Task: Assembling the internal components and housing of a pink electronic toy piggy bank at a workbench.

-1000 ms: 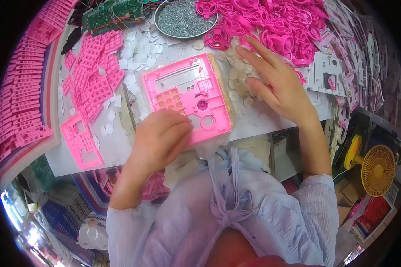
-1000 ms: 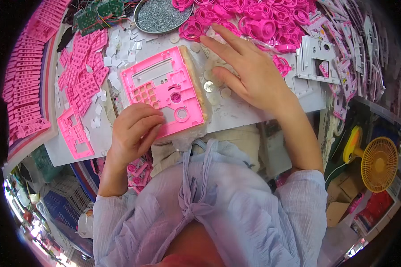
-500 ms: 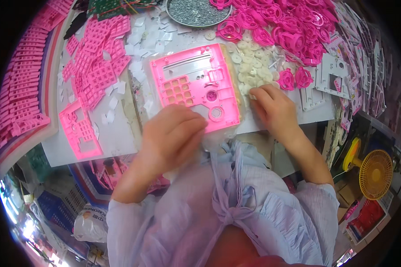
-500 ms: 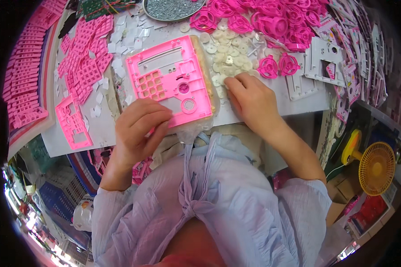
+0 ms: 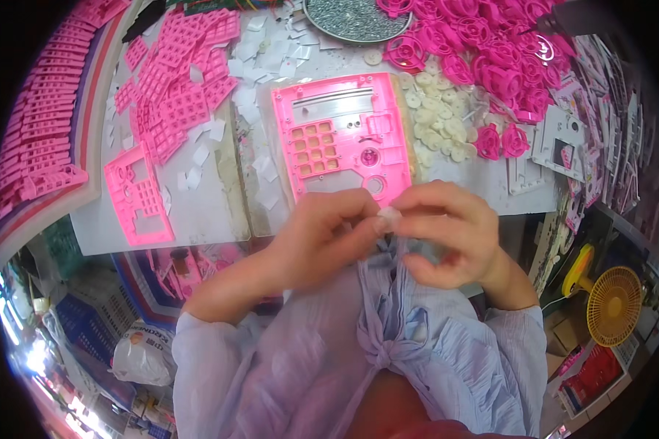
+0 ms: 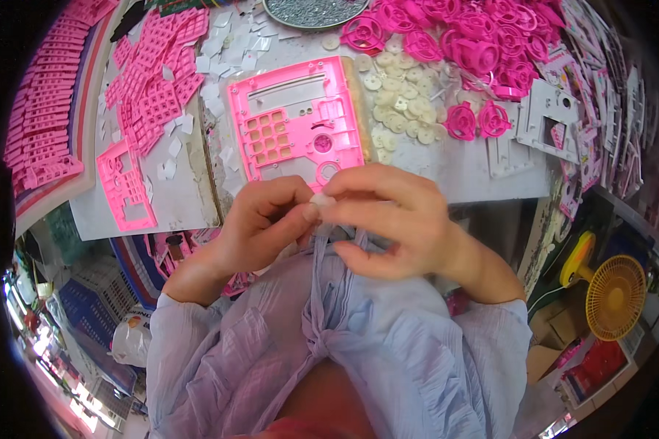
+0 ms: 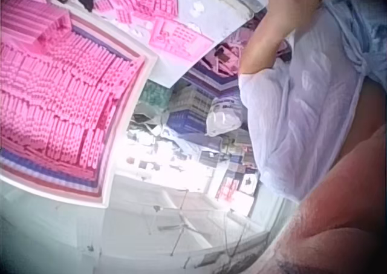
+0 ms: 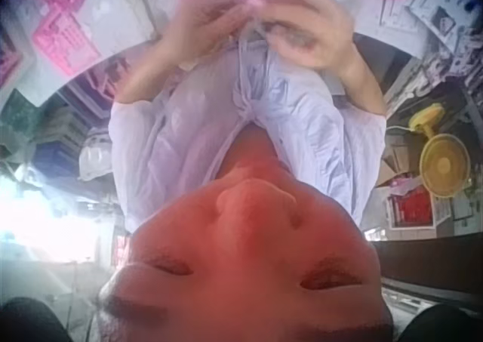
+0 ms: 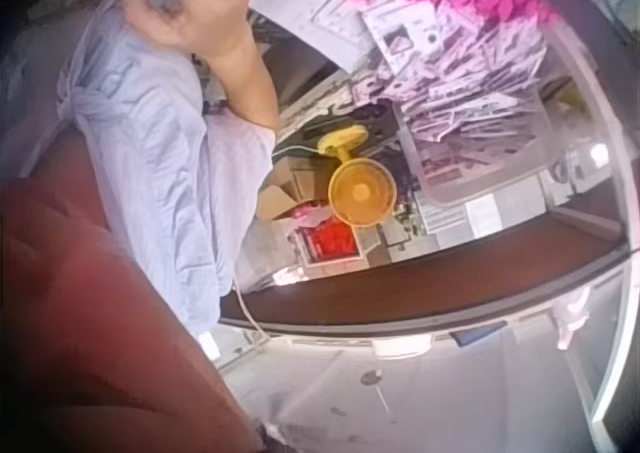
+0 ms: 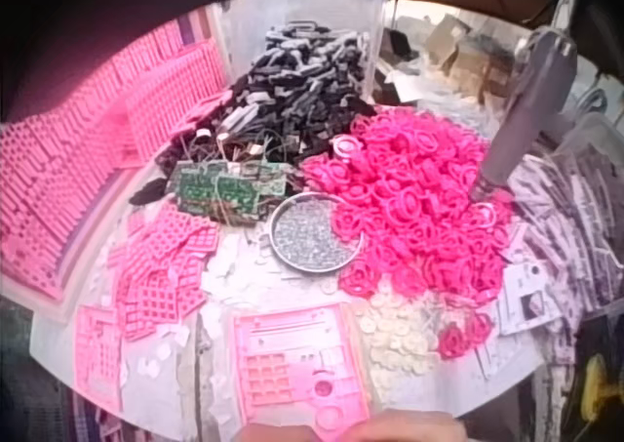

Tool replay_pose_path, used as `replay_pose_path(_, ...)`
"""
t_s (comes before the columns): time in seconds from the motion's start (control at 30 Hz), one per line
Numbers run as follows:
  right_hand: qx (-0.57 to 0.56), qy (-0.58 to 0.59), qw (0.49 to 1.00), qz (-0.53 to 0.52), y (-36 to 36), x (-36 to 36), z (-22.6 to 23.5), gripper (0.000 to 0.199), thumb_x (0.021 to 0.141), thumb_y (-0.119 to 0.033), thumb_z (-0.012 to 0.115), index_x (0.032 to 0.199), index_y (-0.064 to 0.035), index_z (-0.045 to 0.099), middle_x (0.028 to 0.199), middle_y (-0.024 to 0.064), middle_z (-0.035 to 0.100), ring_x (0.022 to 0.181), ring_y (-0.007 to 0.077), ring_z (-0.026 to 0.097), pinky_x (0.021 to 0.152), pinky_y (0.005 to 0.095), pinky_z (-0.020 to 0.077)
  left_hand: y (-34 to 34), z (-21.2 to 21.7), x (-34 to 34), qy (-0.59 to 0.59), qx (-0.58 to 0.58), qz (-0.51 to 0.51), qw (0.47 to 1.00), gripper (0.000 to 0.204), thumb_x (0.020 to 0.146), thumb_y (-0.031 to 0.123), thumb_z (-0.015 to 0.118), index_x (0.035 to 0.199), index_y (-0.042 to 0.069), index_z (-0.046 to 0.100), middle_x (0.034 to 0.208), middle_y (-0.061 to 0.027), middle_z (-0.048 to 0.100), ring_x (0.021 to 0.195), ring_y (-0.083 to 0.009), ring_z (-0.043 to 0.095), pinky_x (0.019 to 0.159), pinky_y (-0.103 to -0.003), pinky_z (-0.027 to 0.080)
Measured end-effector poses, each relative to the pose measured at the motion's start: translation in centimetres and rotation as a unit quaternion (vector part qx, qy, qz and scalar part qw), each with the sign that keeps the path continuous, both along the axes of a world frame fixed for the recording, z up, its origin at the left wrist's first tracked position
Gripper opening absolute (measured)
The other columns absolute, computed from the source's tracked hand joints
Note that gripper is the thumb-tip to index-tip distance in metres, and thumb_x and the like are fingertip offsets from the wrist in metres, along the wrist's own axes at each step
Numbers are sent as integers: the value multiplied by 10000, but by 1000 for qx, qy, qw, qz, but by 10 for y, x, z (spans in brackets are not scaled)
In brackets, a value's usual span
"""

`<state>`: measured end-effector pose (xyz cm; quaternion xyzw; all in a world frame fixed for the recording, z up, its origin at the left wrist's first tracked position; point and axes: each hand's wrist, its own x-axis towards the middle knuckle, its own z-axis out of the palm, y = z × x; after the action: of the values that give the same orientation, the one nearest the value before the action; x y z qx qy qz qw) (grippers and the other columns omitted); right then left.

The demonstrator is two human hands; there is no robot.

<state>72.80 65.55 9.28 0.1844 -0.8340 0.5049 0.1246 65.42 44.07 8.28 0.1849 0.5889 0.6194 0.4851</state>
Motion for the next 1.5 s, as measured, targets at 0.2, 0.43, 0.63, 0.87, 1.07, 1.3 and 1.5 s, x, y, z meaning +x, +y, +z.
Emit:
replay_pose_path(0.2, -14, -151, 985, -79, -13, -7, -2, 117, 822, 17, 763, 922, 2, 705, 842, 95, 694, 677, 158, 664, 587, 281, 517, 0, -18, 8, 396, -24, 86, 914, 56, 928, 48, 688, 898, 11, 659, 679, -49, 587, 544, -100, 519, 493, -282, 397)
replay_pose_path(0.43, -145, -175, 962, -149, -27, -24, -18, 98, 878, 3, 720, 974, -5, 705, 884, 63, 685, 704, 95, 623, 605, 229, 468, 7, -23, -3, 366, -21, 159, 917, 66, 890, 44, 721, 933, 28, 673, 704, -81, 610, 549, -175, 549, 495, -303, 413)
replay_pose_path(0.63, -84, -142, 968, -189, -7, -41, -22, 92, 857, -24, 725, 947, -26, 710, 908, 64, 686, 758, 150, 625, 681, 266, 496, -6, -20, -33, 612, -81, 49, 785, 197, 845, 163, 761, 1017, 96, 691, 1084, -60, 688, 1067, -245, 635, 934, -488, 416)
replay_pose_path(0.87, 283, -5, 955, -88, -13, -52, -23, 149, 745, -40, 751, 872, -34, 673, 1087, 94, 635, 1050, 333, 555, 851, 410, 506, -13, -29, -35, 701, -180, -60, 688, 189, 835, 189, 740, 1015, 147, 702, 1245, -4, 669, 1290, -203, 560, 1146, -590, 228)
replay_pose_path(1.07, 316, -17, 940, -124, -23, -55, -31, 172, 729, -45, 753, 864, 0, 655, 1109, 111, 618, 1072, 364, 532, 885, 431, 493, -12, -33, -31, 684, -173, -30, 708, 164, 835, 161, 736, 993, 125, 708, 1227, -8, 677, 1282, -209, 565, 1146, -589, 230)
replay_pose_path(1.3, 306, -58, 935, -170, -29, -49, -40, 170, 733, -57, 746, 868, -10, 653, 1144, 121, 606, 1082, 376, 502, 908, 468, 447, -15, -38, -31, 662, -164, -16, 732, 205, 809, 160, 754, 1008, 135, 713, 1246, 19, 658, 1308, -184, 533, 1147, -592, 225)
replay_pose_path(1.5, 276, -89, 939, -184, -31, -45, -38, 171, 729, -52, 748, 865, -20, 649, 1146, 118, 605, 1052, 378, 492, 916, 473, 437, -15, -41, -31, 648, -155, -12, 745, 227, 803, 164, 758, 1023, 137, 708, 1248, 26, 649, 1315, -179, 523, 1148, -592, 221)
